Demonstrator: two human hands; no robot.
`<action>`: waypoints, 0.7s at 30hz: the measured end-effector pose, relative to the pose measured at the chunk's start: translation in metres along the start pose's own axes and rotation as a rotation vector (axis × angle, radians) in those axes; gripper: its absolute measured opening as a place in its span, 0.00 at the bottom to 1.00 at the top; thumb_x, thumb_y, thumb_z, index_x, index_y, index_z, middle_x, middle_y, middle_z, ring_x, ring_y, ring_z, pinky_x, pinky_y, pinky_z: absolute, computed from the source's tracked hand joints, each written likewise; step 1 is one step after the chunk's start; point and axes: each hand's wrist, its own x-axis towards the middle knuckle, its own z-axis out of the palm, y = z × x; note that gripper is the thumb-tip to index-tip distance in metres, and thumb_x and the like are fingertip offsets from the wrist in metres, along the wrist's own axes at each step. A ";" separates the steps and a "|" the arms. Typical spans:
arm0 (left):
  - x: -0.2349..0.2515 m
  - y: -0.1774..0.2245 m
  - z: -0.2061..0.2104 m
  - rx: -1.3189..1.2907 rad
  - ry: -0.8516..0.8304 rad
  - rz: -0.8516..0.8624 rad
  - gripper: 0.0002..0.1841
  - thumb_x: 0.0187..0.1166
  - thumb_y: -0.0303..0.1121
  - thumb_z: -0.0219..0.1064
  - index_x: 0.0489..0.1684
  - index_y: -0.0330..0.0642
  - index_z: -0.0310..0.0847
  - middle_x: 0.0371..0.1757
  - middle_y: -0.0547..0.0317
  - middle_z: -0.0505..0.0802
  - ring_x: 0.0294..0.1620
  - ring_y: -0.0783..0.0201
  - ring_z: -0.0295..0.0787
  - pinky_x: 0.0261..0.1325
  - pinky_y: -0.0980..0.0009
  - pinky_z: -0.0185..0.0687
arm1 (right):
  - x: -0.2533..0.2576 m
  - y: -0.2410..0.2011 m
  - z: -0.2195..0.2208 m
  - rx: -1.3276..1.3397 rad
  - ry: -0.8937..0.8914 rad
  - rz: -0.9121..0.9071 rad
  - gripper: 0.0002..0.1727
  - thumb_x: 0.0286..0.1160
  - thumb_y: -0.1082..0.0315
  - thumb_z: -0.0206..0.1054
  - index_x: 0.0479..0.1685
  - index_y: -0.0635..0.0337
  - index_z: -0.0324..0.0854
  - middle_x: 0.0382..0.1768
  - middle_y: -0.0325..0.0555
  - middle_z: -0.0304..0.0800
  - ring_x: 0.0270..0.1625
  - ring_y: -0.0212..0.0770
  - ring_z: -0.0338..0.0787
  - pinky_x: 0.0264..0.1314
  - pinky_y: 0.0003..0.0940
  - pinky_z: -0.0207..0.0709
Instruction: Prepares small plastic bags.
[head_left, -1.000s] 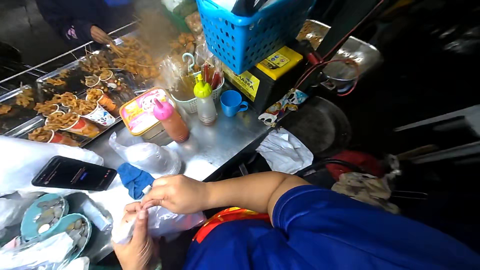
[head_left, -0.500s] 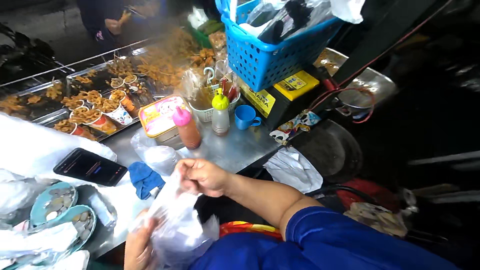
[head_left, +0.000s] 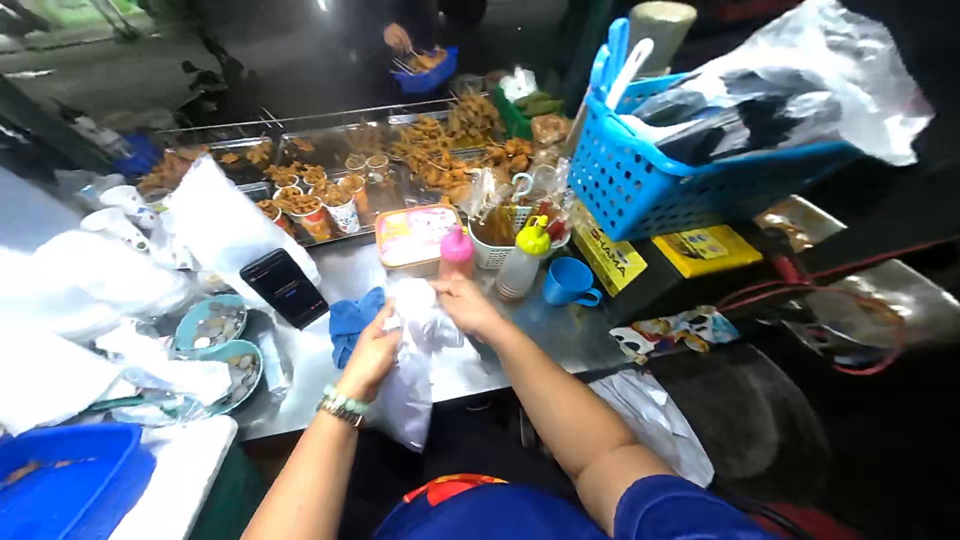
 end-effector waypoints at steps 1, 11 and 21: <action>0.003 -0.010 0.003 -0.030 0.041 -0.059 0.25 0.83 0.24 0.59 0.81 0.36 0.67 0.59 0.53 0.90 0.51 0.69 0.89 0.55 0.69 0.86 | 0.006 0.020 0.011 0.058 -0.013 0.078 0.16 0.84 0.76 0.56 0.60 0.70 0.87 0.57 0.62 0.89 0.60 0.47 0.87 0.68 0.45 0.78; 0.005 -0.060 -0.013 -0.073 0.289 -0.029 0.16 0.85 0.26 0.58 0.64 0.32 0.84 0.48 0.54 0.93 0.39 0.71 0.86 0.43 0.73 0.80 | -0.024 0.048 0.030 0.044 0.403 -0.163 0.15 0.80 0.73 0.60 0.55 0.69 0.90 0.55 0.63 0.87 0.53 0.42 0.88 0.57 0.30 0.82; -0.064 -0.042 -0.003 -0.050 0.067 0.714 0.27 0.88 0.58 0.53 0.61 0.51 0.91 0.60 0.69 0.87 0.63 0.77 0.82 0.68 0.78 0.79 | -0.075 0.002 0.051 0.137 0.082 -0.630 0.17 0.71 0.63 0.77 0.47 0.70 0.89 0.43 0.48 0.93 0.49 0.30 0.90 0.58 0.23 0.83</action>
